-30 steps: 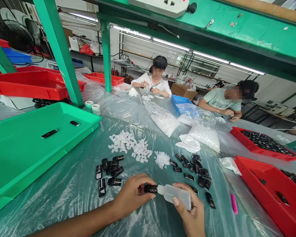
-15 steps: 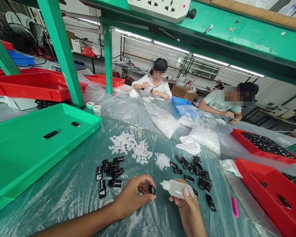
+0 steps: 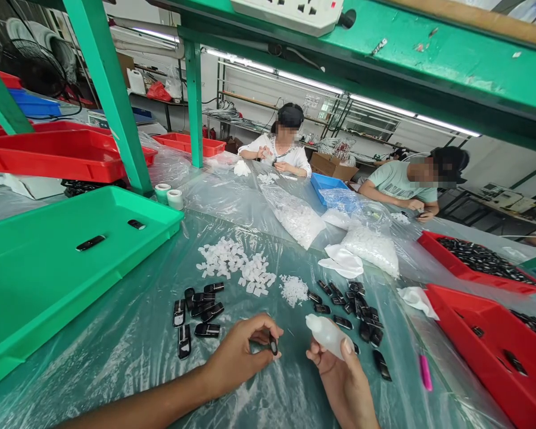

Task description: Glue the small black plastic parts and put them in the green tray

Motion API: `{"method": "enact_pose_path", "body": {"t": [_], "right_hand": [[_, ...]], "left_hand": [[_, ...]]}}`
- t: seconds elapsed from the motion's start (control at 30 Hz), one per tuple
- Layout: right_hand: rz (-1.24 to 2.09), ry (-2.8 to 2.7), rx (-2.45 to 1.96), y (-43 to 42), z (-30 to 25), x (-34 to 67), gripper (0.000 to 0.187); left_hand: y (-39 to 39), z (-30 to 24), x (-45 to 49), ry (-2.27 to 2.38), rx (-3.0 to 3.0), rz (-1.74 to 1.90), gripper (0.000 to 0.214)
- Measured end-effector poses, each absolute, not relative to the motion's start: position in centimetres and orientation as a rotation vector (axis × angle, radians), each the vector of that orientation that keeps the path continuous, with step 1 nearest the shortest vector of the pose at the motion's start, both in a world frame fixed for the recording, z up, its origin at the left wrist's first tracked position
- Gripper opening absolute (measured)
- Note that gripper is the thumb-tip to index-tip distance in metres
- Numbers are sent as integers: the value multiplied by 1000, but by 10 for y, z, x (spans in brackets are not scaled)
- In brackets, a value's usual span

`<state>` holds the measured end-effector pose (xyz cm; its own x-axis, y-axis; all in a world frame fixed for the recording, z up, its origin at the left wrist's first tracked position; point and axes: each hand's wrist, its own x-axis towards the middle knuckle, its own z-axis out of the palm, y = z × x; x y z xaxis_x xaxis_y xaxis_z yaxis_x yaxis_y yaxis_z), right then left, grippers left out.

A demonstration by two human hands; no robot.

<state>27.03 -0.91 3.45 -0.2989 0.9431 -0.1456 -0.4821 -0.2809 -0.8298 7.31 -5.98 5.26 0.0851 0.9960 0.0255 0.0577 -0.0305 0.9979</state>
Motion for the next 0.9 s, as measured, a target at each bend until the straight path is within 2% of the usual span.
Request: {"method": "enact_pose_path", "body": {"t": [0.27,0.47,0.9], "right_hand": [[1837,-812,-706,-9,34,272,30],[1866,-941,-660,-10,37,273,30],[1700,-1130,-846,-4,29,278,44]], "left_hand": [[-59,47,71,1299,1399,1042,18],[-60,47,72,1280,1422,1054,17],[-59,46,71,1180,1270,1041,19]]}}
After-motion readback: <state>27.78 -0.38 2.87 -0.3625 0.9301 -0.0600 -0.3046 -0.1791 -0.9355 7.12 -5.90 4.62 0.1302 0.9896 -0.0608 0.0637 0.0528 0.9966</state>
